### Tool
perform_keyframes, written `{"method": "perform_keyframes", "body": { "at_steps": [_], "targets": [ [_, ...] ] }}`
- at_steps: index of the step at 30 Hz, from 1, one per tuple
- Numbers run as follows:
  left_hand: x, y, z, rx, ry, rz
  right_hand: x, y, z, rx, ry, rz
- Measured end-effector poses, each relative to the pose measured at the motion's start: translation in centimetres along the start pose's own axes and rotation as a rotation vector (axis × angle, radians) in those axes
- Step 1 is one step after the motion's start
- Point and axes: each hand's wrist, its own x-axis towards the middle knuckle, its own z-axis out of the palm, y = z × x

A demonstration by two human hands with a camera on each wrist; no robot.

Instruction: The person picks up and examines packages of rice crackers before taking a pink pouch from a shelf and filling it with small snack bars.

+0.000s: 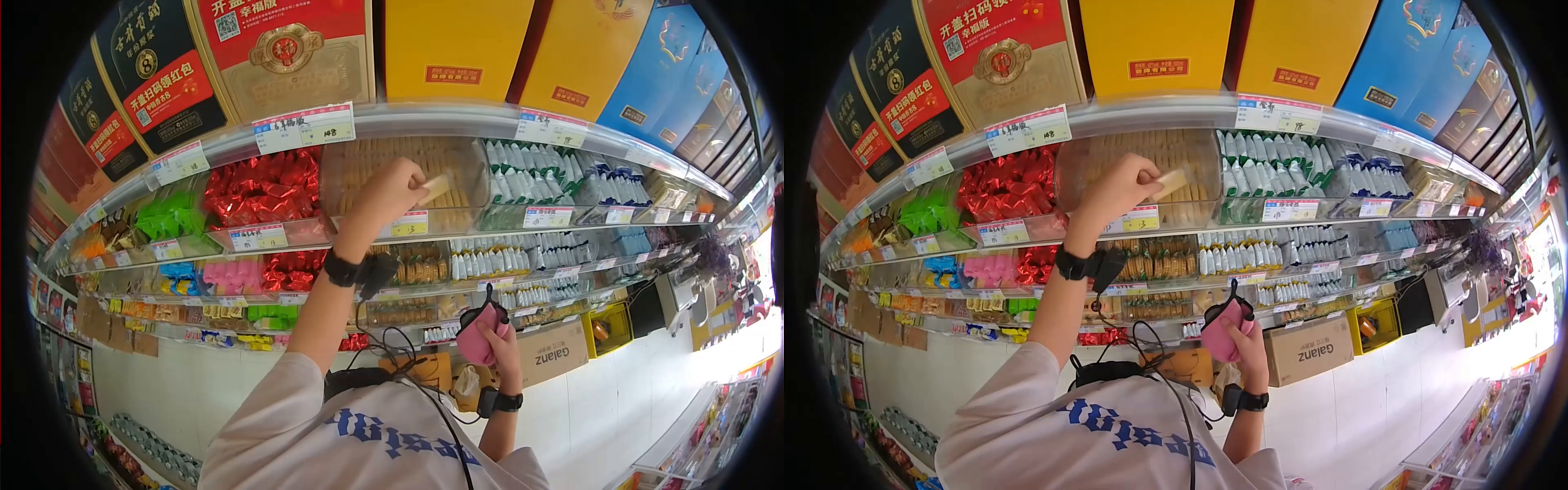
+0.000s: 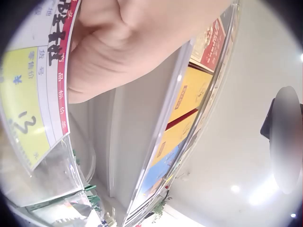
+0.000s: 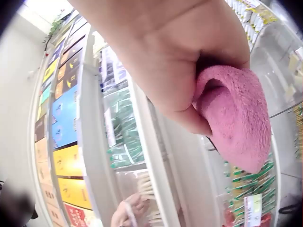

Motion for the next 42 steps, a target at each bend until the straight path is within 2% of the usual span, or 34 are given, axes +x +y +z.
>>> {"method": "perform_keyframes", "body": {
  "at_steps": [1,4,7,8,9,11,13,14,17,21,22,25,26,28,29,31,33,35,36,39,42],
  "targets": [
    [-0.4,0.2,0.1,0.020,0.071,0.048,-0.5,-1.2,0.2,-0.091,-0.046,-0.026],
    [-3.1,4.6,-2.3,-0.045,0.296,0.213,-3.7,-6.6,3.9,-0.048,0.064,-0.223],
    [-7.3,6.6,-3.2,-0.367,0.080,0.138,-4.0,-8.9,6.3,0.169,0.153,-0.378],
    [-8.3,6.8,-2.6,-0.446,0.042,0.111,-3.9,-9.4,6.6,0.142,0.166,-0.377],
    [-9.3,7.0,-1.9,-0.524,0.004,0.082,-4.7,-11.9,9.2,0.221,0.169,-0.458],
    [-11.0,7.3,-0.4,-0.622,-0.072,0.049,-4.5,-12.5,11.0,0.266,0.099,-0.398],
    [-12.3,7.2,1.2,-0.652,-0.129,0.049,-3.7,-12.1,12.7,0.226,-0.037,-0.403],
    [-12.9,7.1,1.7,-0.677,-0.115,0.028,-3.8,-14.0,14.6,0.192,-0.097,-0.470],
    [-13.8,6.7,1.0,-0.588,-0.073,0.018,-3.2,-13.8,15.5,0.323,-0.094,-0.375],
    [-15.1,4.9,0.1,-0.724,-0.155,-0.059,-3.1,-14.2,15.9,0.335,-0.140,-0.340],
    [-15.3,4.6,-0.4,-0.740,-0.155,-0.063,-2.7,-13.6,15.6,0.302,-0.094,-0.372],
    [-15.7,3.9,-2.4,-0.650,-0.144,0.022,-1.3,-11.4,13.7,0.526,0.092,-0.362],
    [-15.8,3.5,-3.1,-0.643,-0.159,-0.005,-1.4,-12.0,14.1,0.534,0.105,-0.389],
    [-15.9,3.4,-3.0,-0.763,-0.074,-0.073,-2.2,-14.1,15.8,0.538,0.166,-0.457],
    [-16.1,3.6,-2.7,-0.824,-0.033,-0.107,-2.6,-14.2,16.5,0.510,0.087,-0.423],
    [-16.1,4.6,-1.7,-0.915,-0.085,-0.150,-3.4,-13.9,17.2,0.454,-0.063,-0.353],
    [-16.3,4.3,-0.4,-0.951,-0.203,-0.098,-3.2,-12.3,18.4,0.218,-0.057,-0.467],
    [-16.5,3.9,-0.3,-0.921,-0.236,-0.179,-3.3,-12.3,17.5,0.234,-0.125,-0.358],
    [-16.5,3.7,-0.3,-0.906,-0.250,-0.219,-3.2,-12.3,17.5,0.254,-0.124,-0.364],
    [-16.2,3.9,-0.4,-0.576,-0.072,0.000,-3.2,-12.1,18.0,0.303,-0.090,-0.380],
    [-16.5,4.8,0.5,-0.289,0.220,0.171,-2.7,-12.7,18.4,0.264,-0.019,-0.458]
  ]
}}
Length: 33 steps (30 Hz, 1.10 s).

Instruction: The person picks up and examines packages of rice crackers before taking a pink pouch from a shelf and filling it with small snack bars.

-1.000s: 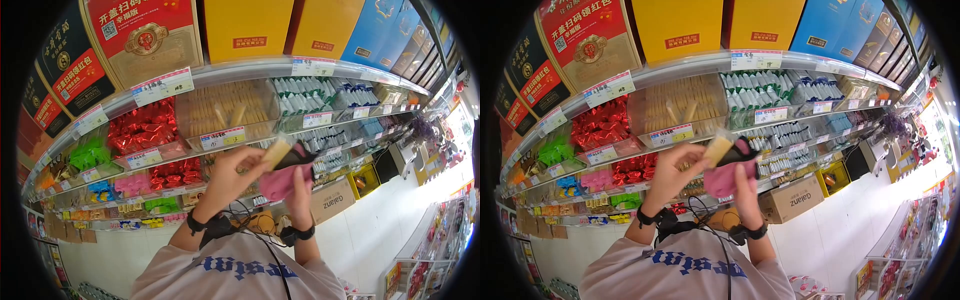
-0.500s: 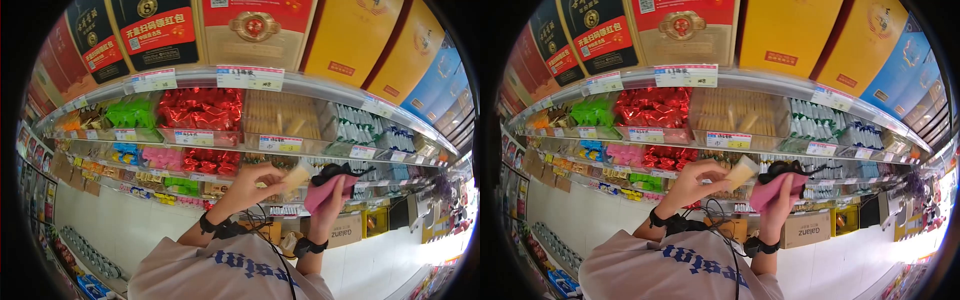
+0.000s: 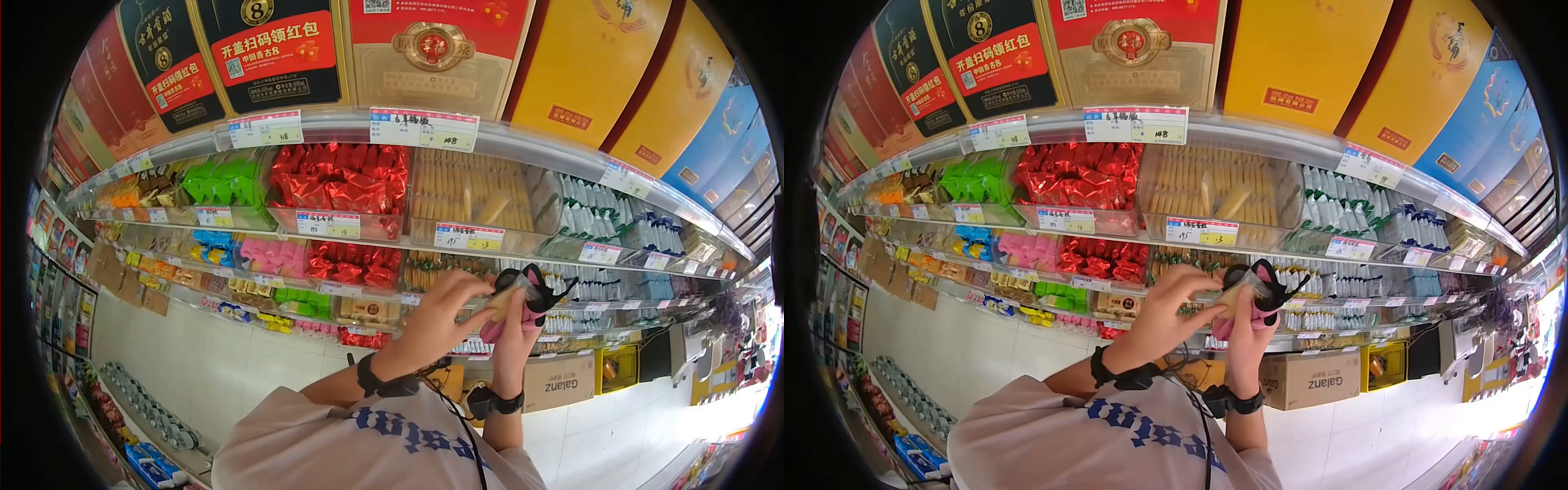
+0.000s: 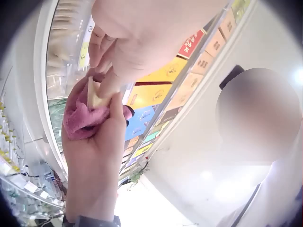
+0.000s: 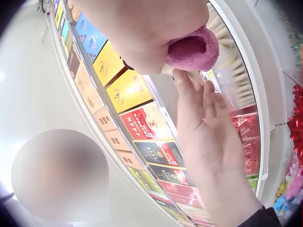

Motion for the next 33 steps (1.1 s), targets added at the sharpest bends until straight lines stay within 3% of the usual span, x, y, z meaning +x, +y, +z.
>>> {"method": "perform_keyframes", "body": {
  "at_steps": [3,5,8,11,13,16,18,21,22,25,29,33],
  "targets": [
    [0.1,1.5,1.0,-0.005,-0.053,0.070,0.2,1.4,-0.4,-0.106,0.038,-0.167],
    [0.2,1.6,1.3,-0.085,-0.109,0.018,0.1,2.1,-0.1,-0.128,0.096,-0.317],
    [-0.3,1.6,2.0,-0.301,-0.093,-0.127,-1.4,4.3,-4.8,-0.275,-0.054,-0.015],
    [-0.6,0.5,2.2,-0.520,-0.082,-0.349,-2.2,5.0,-5.4,-0.313,-0.123,0.035],
    [-0.1,-0.8,1.4,-0.577,-0.124,-0.529,-2.0,3.1,-3.2,-0.308,-0.135,-0.065],
    [0.3,-1.8,1.1,-0.636,0.007,-0.427,-1.5,0.4,-2.0,-0.244,-0.065,0.025],
    [0.7,-1.3,-0.1,-0.487,0.017,-0.436,-1.2,-0.4,-1.3,-0.187,0.159,0.092],
    [0.7,-2.3,0.6,-0.651,0.013,-0.335,-0.7,0.6,-2.1,-0.210,0.069,-0.061],
    [0.6,-2.6,0.5,-0.475,-0.028,-0.282,-1.2,0.1,-2.9,-0.208,-0.075,0.073],
    [0.9,-2.2,0.2,-0.517,-0.039,-0.361,-1.1,0.9,-2.2,-0.253,-0.169,0.098],
    [1.2,-2.3,-0.4,-0.611,-0.079,-0.450,-1.0,2.0,-3.8,-0.282,-0.209,0.065],
    [1.4,-1.2,-0.6,-0.709,-0.021,-0.520,-1.1,1.2,-3.3,-0.274,-0.033,0.072]
  ]
}}
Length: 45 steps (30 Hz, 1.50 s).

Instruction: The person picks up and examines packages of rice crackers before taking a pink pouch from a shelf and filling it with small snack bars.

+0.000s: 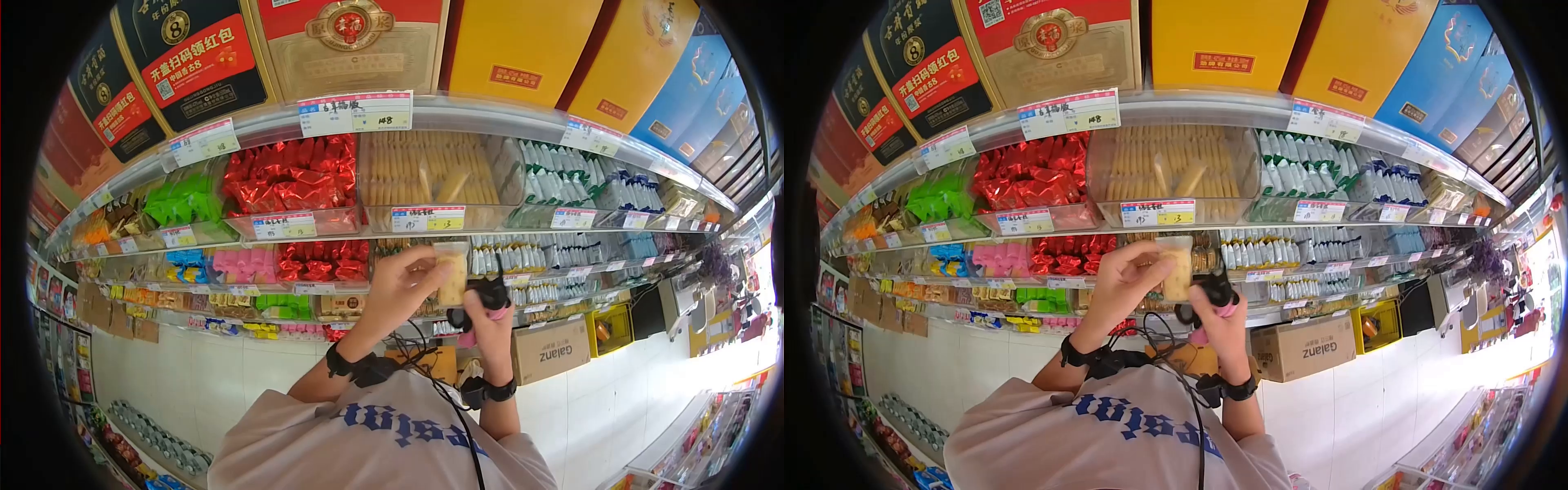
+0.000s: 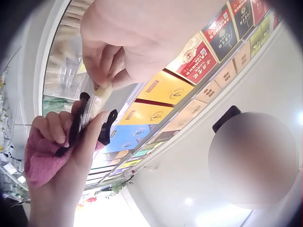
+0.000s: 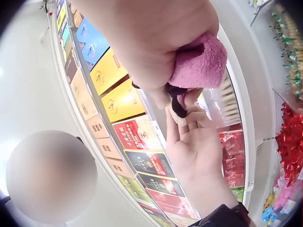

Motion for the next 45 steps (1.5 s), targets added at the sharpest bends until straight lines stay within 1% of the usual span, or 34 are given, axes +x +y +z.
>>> {"method": "perform_keyframes", "body": {
  "at_steps": [2,4,5,7,8,9,10,11,12,14,15,18,21,24,25,28,29,32,33,36,39,42,44,45],
  "targets": [
    [0.0,0.1,-0.1,-0.023,0.026,-0.020,0.5,-1.7,0.2,0.050,0.174,0.045],
    [0.3,0.0,-0.3,-0.020,0.024,-0.028,1.3,-1.4,0.2,0.137,0.198,-0.017],
    [0.3,-0.7,-0.2,0.028,-0.019,-0.011,1.5,-1.1,0.0,0.178,0.215,-0.050],
    [0.4,-2.5,0.0,0.125,-0.114,0.018,1.0,-1.1,-0.7,0.135,0.115,-0.011],
    [0.2,-2.7,0.3,0.164,-0.115,0.020,0.3,-1.4,-0.9,0.051,-0.005,0.063],
    [0.0,-2.6,0.7,0.204,-0.116,0.023,-0.1,-1.4,-0.1,-0.107,-0.017,-0.014],
    [-0.1,-2.4,1.0,0.244,-0.115,0.031,-0.3,-2.1,0.0,-0.012,-0.127,-0.011],
    [0.0,-1.6,1.1,0.275,-0.095,0.063,-0.1,-1.3,-0.5,-0.054,-0.142,0.050],
    [0.1,-1.1,1.0,0.218,-0.096,0.023,0.0,-0.8,-1.0,-0.097,-0.159,0.113],
    [0.3,-0.6,0.6,0.106,-0.087,-0.059,-0.3,-0.4,-0.6,-0.038,-0.225,0.093],
    [0.7,-0.9,0.4,0.232,-0.108,0.117,-0.4,-0.4,-0.3,-0.006,-0.261,0.082],
    [0.8,-1.3,-0.1,0.188,-0.147,0.067,-0.6,-0.1,-0.8,0.008,-0.279,0.137],
    [0.3,-0.9,0.5,0.001,-0.130,-0.016,-0.3,0.0,-2.5,-0.089,-0.252,0.132],
    [0.2,-0.6,0.7,-0.001,-0.117,-0.016,-0.2,0.4,-3.1,0.149,0.001,0.094],
    [0.3,-0.7,0.6,-0.026,-0.098,-0.006,0.0,0.6,-3.0,0.154,0.159,0.078],
    [0.6,-1.2,0.6,-0.061,-0.054,0.037,0.5,-0.8,-2.0,0.459,0.152,0.046],
    [0.5,-1.5,0.9,-0.048,-0.052,0.055,0.5,-1.2,-1.4,0.487,0.142,0.078],
    [0.3,-1.8,1.5,-0.022,-0.064,0.073,-0.1,-0.2,-1.2,0.221,-0.035,0.024],
    [0.4,-1.8,1.6,-0.015,-0.070,0.074,0.0,-0.1,-1.1,0.223,0.030,0.029],
    [0.3,-1.4,1.4,-0.046,-0.084,0.018,0.0,0.8,-1.9,0.152,0.006,0.054],
    [0.1,-1.3,1.5,0.065,-0.092,0.119,-0.4,0.9,-1.8,0.178,-0.014,0.093],
    [0.0,-1.3,1.6,0.054,-0.107,0.106,-0.5,0.8,-2.3,0.129,-0.057,0.071],
    [0.0,-1.2,1.6,0.111,-0.070,0.129,0.0,0.9,-3.6,0.113,0.035,0.062],
    [-0.1,-1.1,1.5,0.140,-0.050,0.140,0.6,1.2,-4.6,-0.032,0.132,0.061]
  ]
}}
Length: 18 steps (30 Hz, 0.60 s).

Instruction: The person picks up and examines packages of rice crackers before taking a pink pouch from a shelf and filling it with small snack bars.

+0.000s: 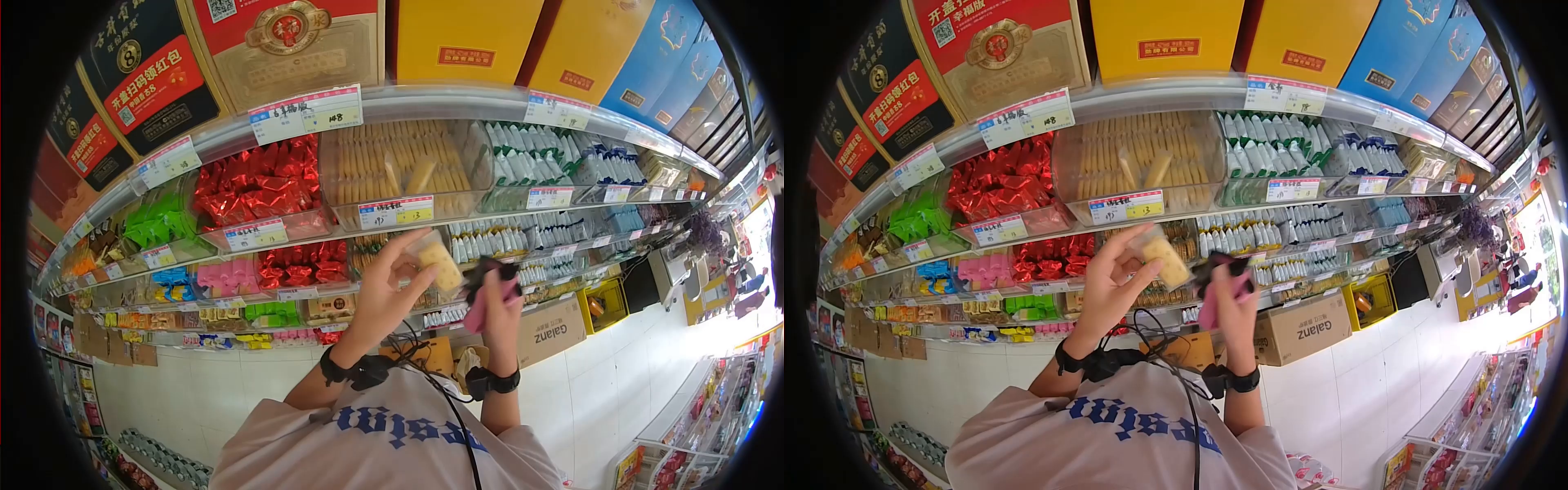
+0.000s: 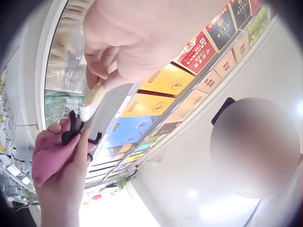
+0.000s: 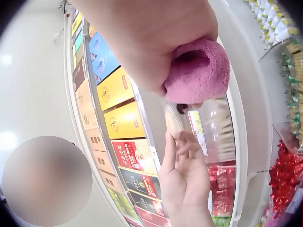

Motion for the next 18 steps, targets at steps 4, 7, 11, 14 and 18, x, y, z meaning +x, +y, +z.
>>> {"method": "perform_keyframes", "body": {
  "at_steps": [4,7,11,14,18],
  "targets": [
    [-0.2,-0.3,0.2,-0.004,-0.107,-0.140,0.1,-2.4,-0.1,0.294,-0.121,0.030],
    [-0.5,-1.4,1.3,0.097,-0.175,-0.159,-0.3,-0.6,2.5,0.035,-0.118,-0.184],
    [-1.0,-1.4,2.0,0.241,-0.214,-0.047,-0.9,-1.8,2.9,0.242,-0.021,0.077],
    [-1.4,-1.7,2.8,0.242,-0.229,-0.027,-0.9,-1.2,2.9,0.248,0.083,0.006],
    [-1.2,-1.4,2.5,0.288,-0.293,-0.023,-0.4,-0.5,1.8,0.306,0.170,-0.020]
  ]
}}
